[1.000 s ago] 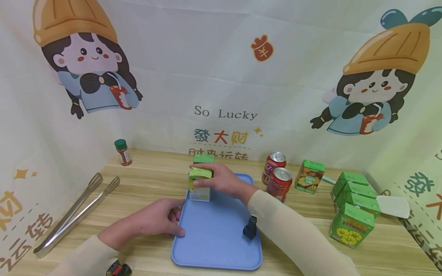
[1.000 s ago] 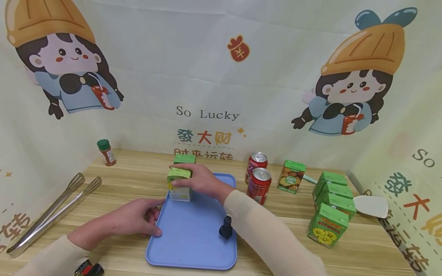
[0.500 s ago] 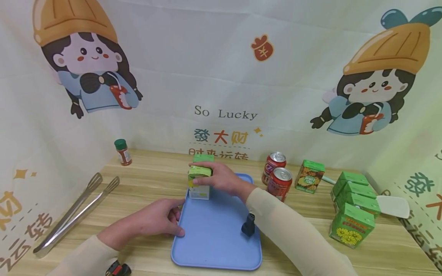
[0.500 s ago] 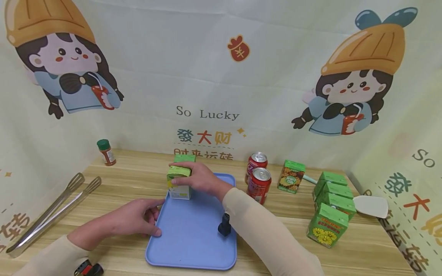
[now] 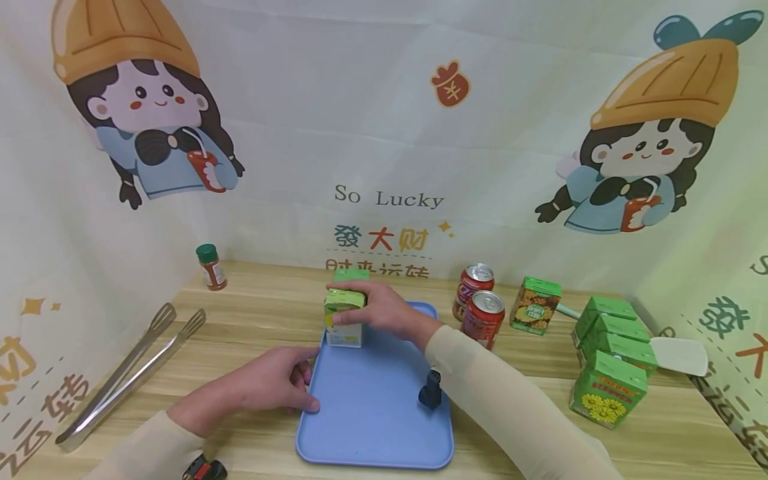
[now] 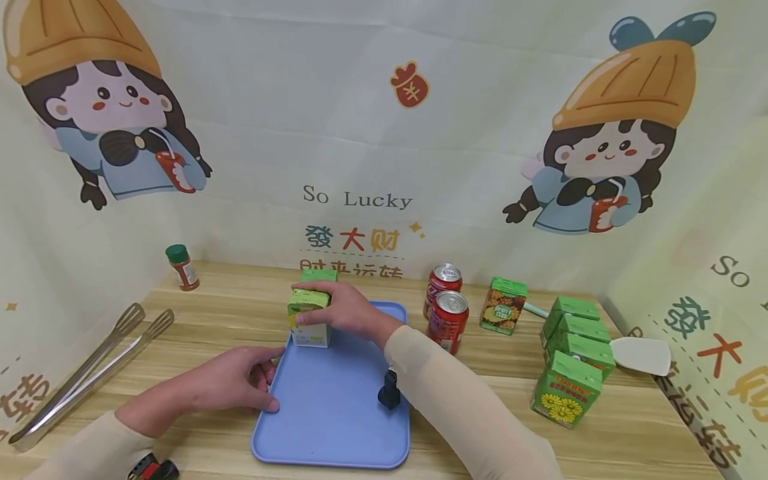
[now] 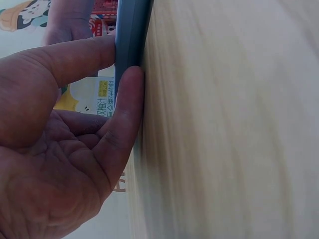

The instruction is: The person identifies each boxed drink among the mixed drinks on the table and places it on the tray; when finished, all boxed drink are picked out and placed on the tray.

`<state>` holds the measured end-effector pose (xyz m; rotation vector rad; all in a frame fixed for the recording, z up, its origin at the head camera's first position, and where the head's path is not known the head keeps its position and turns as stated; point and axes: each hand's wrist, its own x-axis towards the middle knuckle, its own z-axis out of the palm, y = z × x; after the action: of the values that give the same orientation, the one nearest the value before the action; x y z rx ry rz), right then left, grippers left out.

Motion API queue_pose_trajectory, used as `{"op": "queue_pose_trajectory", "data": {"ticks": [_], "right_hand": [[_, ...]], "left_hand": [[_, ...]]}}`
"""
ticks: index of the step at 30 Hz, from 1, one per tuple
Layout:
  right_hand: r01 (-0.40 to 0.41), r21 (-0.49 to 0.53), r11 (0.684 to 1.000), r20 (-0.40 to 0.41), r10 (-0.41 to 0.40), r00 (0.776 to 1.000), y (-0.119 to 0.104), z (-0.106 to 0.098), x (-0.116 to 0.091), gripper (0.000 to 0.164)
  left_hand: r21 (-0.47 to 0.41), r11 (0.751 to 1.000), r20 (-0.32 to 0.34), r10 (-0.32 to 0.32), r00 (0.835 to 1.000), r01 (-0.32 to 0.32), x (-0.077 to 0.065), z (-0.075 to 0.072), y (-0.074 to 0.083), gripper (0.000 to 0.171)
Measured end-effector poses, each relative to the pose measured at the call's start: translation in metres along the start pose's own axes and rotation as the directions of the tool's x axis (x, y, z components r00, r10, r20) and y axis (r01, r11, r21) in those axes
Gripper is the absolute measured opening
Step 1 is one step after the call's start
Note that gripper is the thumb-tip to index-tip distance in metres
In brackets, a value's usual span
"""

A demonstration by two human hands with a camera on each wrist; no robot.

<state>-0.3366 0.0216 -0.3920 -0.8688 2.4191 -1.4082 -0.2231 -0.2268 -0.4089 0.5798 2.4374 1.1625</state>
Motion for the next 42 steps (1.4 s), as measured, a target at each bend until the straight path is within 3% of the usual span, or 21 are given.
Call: {"op": "queue_pose_trajectory", "data": {"ticks": [17, 26, 37, 42], "right_hand": [[0.048, 0.139, 0.989, -0.009, -0.047, 0.999, -0.006, -0.005, -0.007, 0.071], [0.135, 0.211, 0.968, 0.003, -0.139, 0.990, -0.014, -0.016, -0.017, 0.068], [0.178, 0.248, 0.952, -0.017, -0.179, 0.984, -0.018, -0.028, -0.039, 0.072], [0.196, 0.205, 0.959, -0.040, -0.192, 0.981, -0.016, -0.036, -0.050, 0.070]], "left_hand": [[0.000, 1.000, -0.005, -0.021, 1.000, 0.021, 0.000, 0.001, 0.001, 0.104], [0.002, 1.000, -0.012, -0.025, 1.000, 0.025, 0.000, 0.001, 0.002, 0.104], [-0.015, 1.000, -0.017, -0.005, 1.000, 0.005, -0.002, 0.003, 0.001, 0.104], [-0.023, 1.000, -0.023, 0.002, 1.000, -0.002, -0.002, 0.002, 0.000, 0.103]]}}
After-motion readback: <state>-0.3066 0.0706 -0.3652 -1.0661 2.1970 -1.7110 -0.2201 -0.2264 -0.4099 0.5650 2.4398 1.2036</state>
